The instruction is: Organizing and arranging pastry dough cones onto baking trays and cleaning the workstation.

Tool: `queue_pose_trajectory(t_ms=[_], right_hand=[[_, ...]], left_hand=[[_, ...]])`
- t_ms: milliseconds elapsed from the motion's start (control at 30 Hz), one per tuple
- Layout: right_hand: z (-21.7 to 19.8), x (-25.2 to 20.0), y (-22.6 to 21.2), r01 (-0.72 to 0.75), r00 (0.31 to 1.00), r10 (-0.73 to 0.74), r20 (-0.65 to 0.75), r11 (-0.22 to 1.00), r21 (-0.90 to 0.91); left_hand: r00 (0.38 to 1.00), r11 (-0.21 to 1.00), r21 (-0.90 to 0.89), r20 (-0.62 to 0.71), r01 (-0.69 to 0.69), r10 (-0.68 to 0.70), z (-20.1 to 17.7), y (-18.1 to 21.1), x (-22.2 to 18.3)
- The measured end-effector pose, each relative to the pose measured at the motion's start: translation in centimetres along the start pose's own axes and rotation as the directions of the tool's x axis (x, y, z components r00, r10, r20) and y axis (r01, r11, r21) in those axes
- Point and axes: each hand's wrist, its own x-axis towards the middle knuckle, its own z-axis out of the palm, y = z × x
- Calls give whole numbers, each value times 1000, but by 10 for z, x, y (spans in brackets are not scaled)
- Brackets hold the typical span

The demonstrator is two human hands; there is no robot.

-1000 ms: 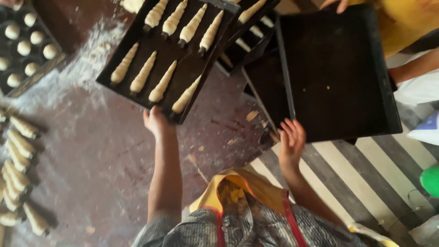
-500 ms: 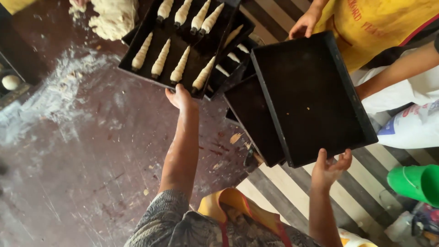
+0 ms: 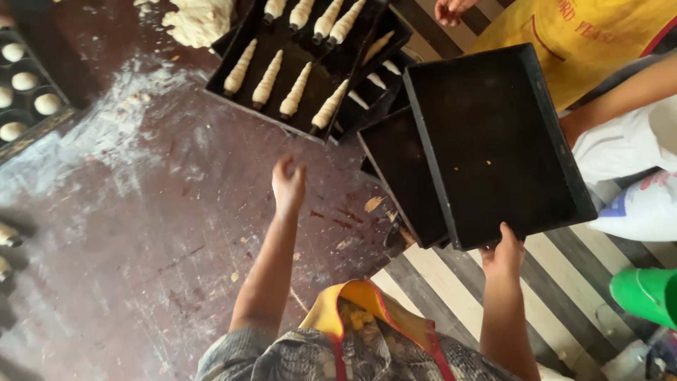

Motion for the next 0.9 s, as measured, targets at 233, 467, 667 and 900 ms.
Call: queue_pose_trajectory(t_ms=[233, 467, 667, 900], right_hand=[[-43, 25, 31, 77, 997, -79, 27, 994, 79], [16, -124, 3, 8, 975, -7, 220, 1000, 0], [69, -153, 76, 66, 850, 10, 527, 990, -124], [133, -261, 213, 207, 610, 144, 779, 920, -333]], left_hand=[[994, 982, 155, 9, 111, -113, -104, -95, -146], [962, 974, -17, -152, 226, -226, -177, -163, -224], [955, 988, 27, -259, 155, -143, -213, -120, -255], [882, 984, 163, -471, 77, 9, -319, -123, -315]])
